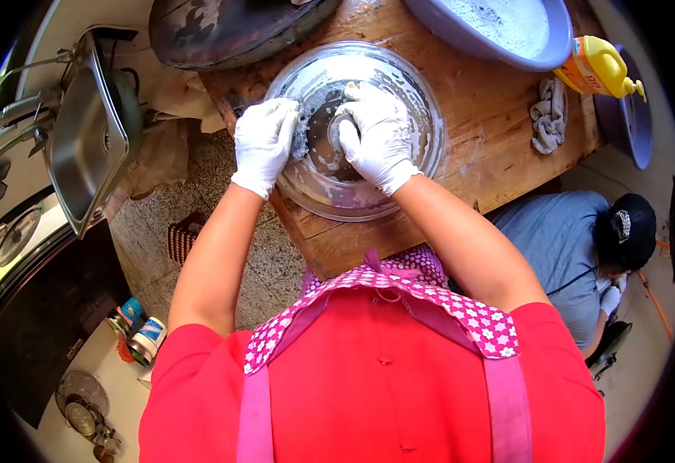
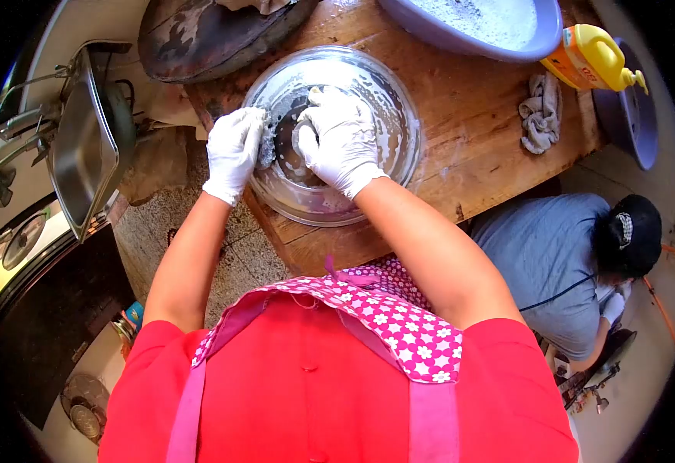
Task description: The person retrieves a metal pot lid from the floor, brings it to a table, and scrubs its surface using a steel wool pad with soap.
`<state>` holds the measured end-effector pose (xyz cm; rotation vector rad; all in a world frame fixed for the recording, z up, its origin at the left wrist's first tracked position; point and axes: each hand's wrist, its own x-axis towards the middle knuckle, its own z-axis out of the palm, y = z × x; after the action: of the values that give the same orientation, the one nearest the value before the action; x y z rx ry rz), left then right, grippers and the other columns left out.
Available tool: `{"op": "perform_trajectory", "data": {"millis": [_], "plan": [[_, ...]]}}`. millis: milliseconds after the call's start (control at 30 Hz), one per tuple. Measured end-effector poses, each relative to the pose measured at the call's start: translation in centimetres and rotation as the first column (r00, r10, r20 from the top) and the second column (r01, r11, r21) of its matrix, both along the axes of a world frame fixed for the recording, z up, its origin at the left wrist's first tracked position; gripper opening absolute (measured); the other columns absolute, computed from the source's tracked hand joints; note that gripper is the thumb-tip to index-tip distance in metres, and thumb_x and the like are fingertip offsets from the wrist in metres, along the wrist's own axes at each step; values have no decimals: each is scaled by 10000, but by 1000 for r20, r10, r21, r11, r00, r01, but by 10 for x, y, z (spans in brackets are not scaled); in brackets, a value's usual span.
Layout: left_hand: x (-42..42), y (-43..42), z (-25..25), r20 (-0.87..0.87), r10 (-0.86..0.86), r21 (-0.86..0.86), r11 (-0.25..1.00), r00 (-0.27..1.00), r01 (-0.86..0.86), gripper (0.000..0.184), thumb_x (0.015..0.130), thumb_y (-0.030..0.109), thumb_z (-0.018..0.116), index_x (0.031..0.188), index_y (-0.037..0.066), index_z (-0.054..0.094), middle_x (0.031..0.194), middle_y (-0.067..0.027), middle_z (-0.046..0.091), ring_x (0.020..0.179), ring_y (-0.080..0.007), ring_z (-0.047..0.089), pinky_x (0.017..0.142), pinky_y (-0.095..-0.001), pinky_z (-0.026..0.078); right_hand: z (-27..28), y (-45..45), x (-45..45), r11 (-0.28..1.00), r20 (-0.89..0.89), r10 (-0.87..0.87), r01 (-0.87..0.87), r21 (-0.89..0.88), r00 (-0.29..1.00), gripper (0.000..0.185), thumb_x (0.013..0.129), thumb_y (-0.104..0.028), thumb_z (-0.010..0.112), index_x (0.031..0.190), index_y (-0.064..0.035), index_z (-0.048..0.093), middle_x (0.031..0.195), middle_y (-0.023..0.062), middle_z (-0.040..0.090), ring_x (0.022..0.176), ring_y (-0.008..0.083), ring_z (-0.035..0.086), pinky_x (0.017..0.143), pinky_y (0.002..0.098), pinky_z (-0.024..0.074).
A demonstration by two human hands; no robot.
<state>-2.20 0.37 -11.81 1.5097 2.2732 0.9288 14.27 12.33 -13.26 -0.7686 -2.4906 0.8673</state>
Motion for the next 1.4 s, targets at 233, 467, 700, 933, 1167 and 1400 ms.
{"op": "perform_trajectory", "data": {"millis": [233, 467, 700, 933, 1167, 1400], "plan": [[5, -8, 0, -313, -68, -126, 992, 947, 30, 267, 875, 233, 617, 1100, 101, 672, 1108, -89, 627, 1000, -300, 570, 850, -429, 451, 3, 1, -2, 1000, 2, 6, -6, -18, 1000, 213, 798, -264, 598, 927, -124, 694, 1218, 122, 616, 1216, 309, 496, 1038, 463, 300], [-10, 52, 4, -396, -221, -119, 975, 891, 189, 266, 875, 276, 609, 1065, 109, 692, 1061, -88, 649, 985, -298, 585, 839, -410, 452, 5, 1, -1, 1000, 23, -1, 2, -23, 1000, 226, 804, -274, 597, 943, -123, 691, 1215, 124, 613, 1222, 305, 489, 1031, 467, 312], [-5, -16, -7, -347, -162, -135, 983, 924, 122, 279, 868, 233, 623, 1111, 108, 680, 1089, -88, 635, 978, -293, 580, 853, -412, 450, 1, 0, -1, 1000, -10, 5, -5, -2, 1000, 233, 808, -286, 588, 939, -119, 684, 1227, 129, 602, 1227, 300, 480, 1035, 473, 300], [-14, 90, -14, -406, -295, -66, 953, 865, 295, 241, 896, 300, 562, 993, 146, 719, 1057, -25, 667, 962, -261, 581, 807, -411, 453, 1, 1, 0, 1000, 23, 7, -7, 0, 1000, 238, 808, -294, 582, 935, -119, 683, 1246, 126, 594, 1206, 298, 487, 1024, 481, 315], [1, -31, -4, -290, -117, -104, 990, 950, 91, 236, 883, 146, 613, 1083, 59, 701, 1052, -130, 670, 965, -315, 619, 881, -403, 482, 7, 3, -2, 999, -15, -4, 3, -40, 1000, 224, 797, -295, 592, 912, -129, 689, 1227, 132, 604, 1216, 307, 490, 1037, 486, 305], [-16, 92, -10, -345, -327, -87, 944, 880, 317, 243, 881, 223, 603, 1061, 104, 714, 1059, -101, 668, 946, -317, 594, 838, -414, 476, 8, 2, -3, 999, 32, 16, -15, -33, 999, 220, 798, -282, 596, 919, -120, 684, 1229, 143, 601, 1222, 314, 485, 1039, 480, 308]]}}
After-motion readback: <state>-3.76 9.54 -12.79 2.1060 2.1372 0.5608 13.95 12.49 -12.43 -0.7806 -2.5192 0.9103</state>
